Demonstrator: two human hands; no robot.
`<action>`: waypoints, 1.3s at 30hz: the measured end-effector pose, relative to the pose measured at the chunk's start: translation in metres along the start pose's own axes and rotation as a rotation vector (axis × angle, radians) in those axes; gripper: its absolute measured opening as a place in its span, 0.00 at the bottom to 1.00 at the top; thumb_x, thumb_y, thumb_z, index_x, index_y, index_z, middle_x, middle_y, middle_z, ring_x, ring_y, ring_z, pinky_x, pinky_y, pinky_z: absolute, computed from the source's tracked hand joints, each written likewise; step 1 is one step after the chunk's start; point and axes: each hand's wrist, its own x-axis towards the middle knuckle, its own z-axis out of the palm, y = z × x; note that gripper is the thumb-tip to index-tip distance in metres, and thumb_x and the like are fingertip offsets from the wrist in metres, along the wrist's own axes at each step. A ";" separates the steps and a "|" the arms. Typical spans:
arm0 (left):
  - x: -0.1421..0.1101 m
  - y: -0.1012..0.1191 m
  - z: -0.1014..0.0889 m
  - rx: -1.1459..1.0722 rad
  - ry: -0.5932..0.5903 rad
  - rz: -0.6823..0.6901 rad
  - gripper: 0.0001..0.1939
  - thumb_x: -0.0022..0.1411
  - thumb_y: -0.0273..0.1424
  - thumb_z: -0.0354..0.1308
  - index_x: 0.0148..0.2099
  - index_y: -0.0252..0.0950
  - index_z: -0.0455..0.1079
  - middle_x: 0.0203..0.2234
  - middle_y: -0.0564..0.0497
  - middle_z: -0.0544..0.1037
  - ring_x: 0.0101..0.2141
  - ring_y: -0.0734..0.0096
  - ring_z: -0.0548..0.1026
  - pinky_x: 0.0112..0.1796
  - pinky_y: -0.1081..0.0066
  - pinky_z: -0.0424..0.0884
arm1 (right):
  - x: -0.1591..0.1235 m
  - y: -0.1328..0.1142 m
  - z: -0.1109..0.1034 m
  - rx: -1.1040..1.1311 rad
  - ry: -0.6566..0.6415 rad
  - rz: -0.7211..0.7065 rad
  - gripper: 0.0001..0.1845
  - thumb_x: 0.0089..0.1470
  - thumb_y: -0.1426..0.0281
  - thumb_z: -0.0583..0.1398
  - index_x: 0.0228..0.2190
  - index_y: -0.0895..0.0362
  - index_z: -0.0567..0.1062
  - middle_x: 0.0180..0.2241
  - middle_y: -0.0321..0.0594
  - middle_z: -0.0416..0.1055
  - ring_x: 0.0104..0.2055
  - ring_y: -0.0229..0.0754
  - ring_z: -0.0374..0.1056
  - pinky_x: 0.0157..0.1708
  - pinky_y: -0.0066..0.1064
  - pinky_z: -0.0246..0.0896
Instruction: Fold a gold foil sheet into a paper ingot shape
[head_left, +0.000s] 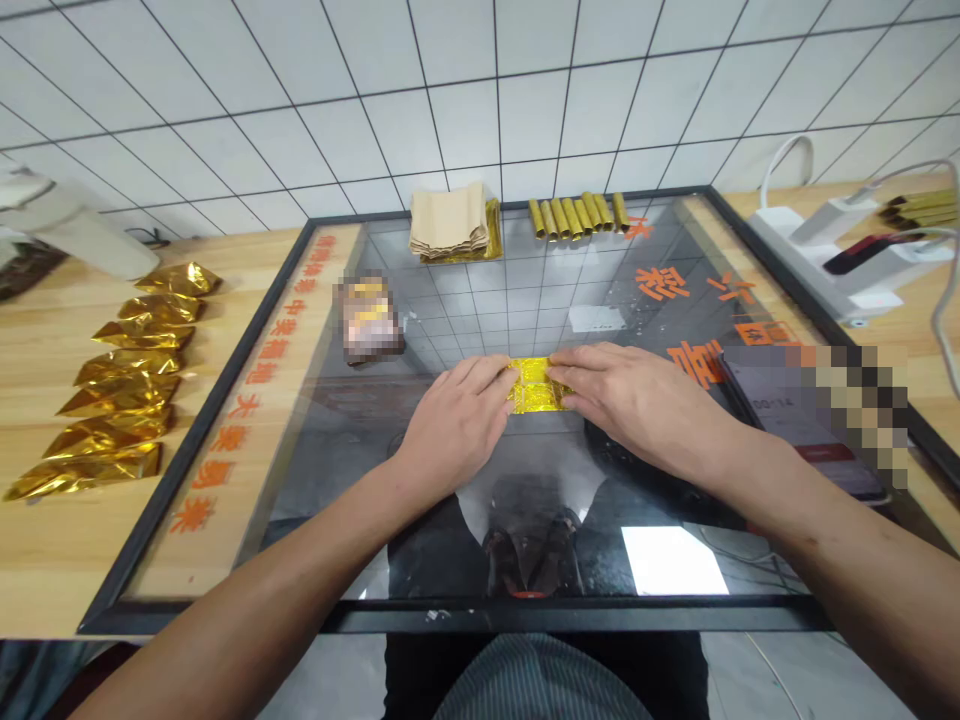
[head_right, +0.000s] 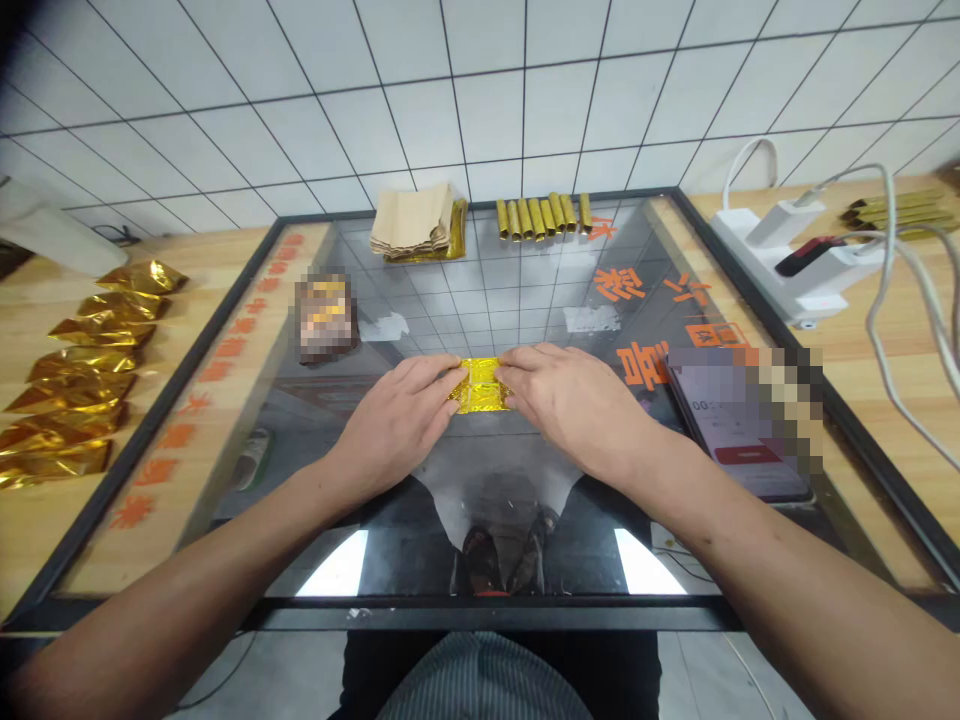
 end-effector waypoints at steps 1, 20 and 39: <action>0.000 0.000 -0.001 0.000 -0.003 -0.005 0.17 0.82 0.31 0.48 0.64 0.33 0.70 0.63 0.41 0.75 0.61 0.52 0.73 0.60 0.53 0.72 | 0.000 0.000 0.000 -0.004 -0.001 -0.003 0.16 0.74 0.69 0.58 0.56 0.57 0.82 0.63 0.48 0.78 0.60 0.58 0.76 0.60 0.53 0.73; 0.001 -0.001 -0.001 -0.027 0.016 -0.007 0.16 0.81 0.31 0.50 0.64 0.37 0.71 0.61 0.43 0.76 0.58 0.53 0.74 0.57 0.54 0.73 | -0.001 0.008 0.003 0.089 0.046 -0.039 0.19 0.72 0.69 0.59 0.60 0.54 0.81 0.63 0.48 0.77 0.62 0.60 0.75 0.61 0.56 0.73; 0.000 -0.001 -0.002 -0.144 0.084 -0.039 0.08 0.76 0.27 0.55 0.55 0.38 0.68 0.59 0.43 0.79 0.58 0.53 0.76 0.57 0.52 0.75 | -0.002 0.002 -0.006 0.104 0.021 -0.016 0.14 0.72 0.70 0.60 0.55 0.60 0.78 0.57 0.53 0.78 0.58 0.59 0.75 0.58 0.54 0.73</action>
